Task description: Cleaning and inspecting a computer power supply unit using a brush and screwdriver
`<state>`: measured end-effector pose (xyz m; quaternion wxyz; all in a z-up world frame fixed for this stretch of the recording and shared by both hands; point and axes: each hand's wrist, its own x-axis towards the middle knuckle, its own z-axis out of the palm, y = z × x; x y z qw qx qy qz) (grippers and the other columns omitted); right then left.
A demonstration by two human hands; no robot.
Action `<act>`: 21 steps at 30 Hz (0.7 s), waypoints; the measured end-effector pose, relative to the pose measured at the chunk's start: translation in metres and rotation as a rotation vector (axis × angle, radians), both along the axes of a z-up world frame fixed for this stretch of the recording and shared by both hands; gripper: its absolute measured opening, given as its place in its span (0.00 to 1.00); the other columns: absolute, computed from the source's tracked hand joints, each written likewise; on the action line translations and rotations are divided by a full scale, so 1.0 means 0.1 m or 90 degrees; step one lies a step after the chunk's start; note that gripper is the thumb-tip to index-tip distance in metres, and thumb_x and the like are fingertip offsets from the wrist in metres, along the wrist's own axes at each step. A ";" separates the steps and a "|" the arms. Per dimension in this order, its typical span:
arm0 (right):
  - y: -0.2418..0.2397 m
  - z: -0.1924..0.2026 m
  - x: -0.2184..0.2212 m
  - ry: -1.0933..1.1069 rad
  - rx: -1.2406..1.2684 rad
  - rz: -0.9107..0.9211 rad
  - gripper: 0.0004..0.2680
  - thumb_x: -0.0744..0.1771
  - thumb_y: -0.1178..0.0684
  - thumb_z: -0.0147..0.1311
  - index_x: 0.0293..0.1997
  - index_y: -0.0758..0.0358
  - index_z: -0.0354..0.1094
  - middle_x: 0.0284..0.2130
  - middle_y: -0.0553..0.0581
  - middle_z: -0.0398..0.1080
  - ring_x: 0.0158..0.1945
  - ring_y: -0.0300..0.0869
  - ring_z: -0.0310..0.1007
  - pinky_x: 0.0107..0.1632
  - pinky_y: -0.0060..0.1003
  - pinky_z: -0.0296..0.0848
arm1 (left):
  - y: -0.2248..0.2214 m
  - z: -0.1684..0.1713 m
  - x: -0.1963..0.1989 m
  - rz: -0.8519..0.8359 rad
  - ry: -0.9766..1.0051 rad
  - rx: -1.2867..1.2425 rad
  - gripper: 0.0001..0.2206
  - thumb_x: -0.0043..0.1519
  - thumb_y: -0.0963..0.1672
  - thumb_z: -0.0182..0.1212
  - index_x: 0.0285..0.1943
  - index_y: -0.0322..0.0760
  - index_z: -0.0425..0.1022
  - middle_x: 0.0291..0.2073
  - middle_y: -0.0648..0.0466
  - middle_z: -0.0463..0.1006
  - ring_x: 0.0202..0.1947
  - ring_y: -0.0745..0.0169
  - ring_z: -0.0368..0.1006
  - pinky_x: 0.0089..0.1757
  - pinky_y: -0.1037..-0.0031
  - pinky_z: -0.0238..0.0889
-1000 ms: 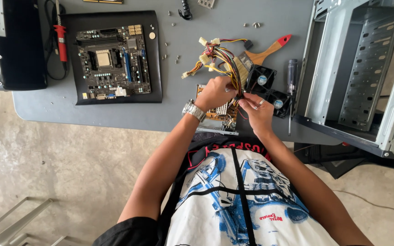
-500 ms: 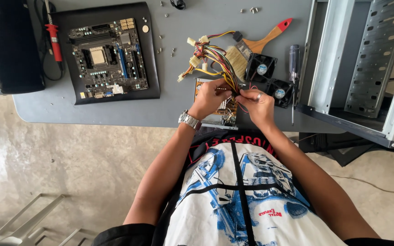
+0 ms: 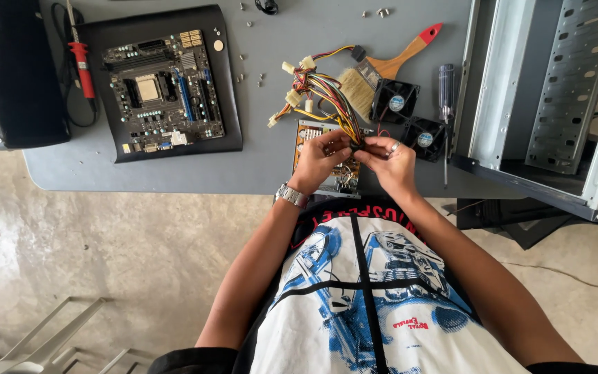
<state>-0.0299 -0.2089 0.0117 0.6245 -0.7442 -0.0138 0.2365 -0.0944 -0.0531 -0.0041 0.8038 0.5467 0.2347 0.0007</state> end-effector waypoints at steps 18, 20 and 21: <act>-0.05 0.04 0.05 0.018 0.011 0.013 0.12 0.59 0.60 0.70 0.42 0.67 0.74 0.30 0.61 0.75 0.33 0.36 0.74 0.37 0.30 0.77 | 0.03 0.02 0.04 -0.043 0.018 0.062 0.16 0.53 0.42 0.73 0.48 0.28 0.77 0.36 0.41 0.80 0.41 0.57 0.76 0.44 0.67 0.70; -0.07 0.01 0.05 0.016 0.008 0.020 0.12 0.59 0.60 0.70 0.42 0.67 0.74 0.30 0.61 0.75 0.33 0.36 0.74 0.37 0.30 0.77 | 0.03 0.01 0.02 -0.046 0.016 0.066 0.16 0.53 0.41 0.72 0.48 0.28 0.77 0.36 0.41 0.80 0.42 0.56 0.76 0.44 0.67 0.70; -0.08 0.00 0.06 0.011 0.004 0.025 0.11 0.59 0.60 0.70 0.41 0.67 0.74 0.30 0.61 0.75 0.34 0.36 0.74 0.37 0.31 0.77 | 0.02 0.00 0.02 -0.049 0.012 0.069 0.15 0.54 0.41 0.72 0.48 0.28 0.77 0.37 0.40 0.80 0.42 0.55 0.76 0.44 0.67 0.70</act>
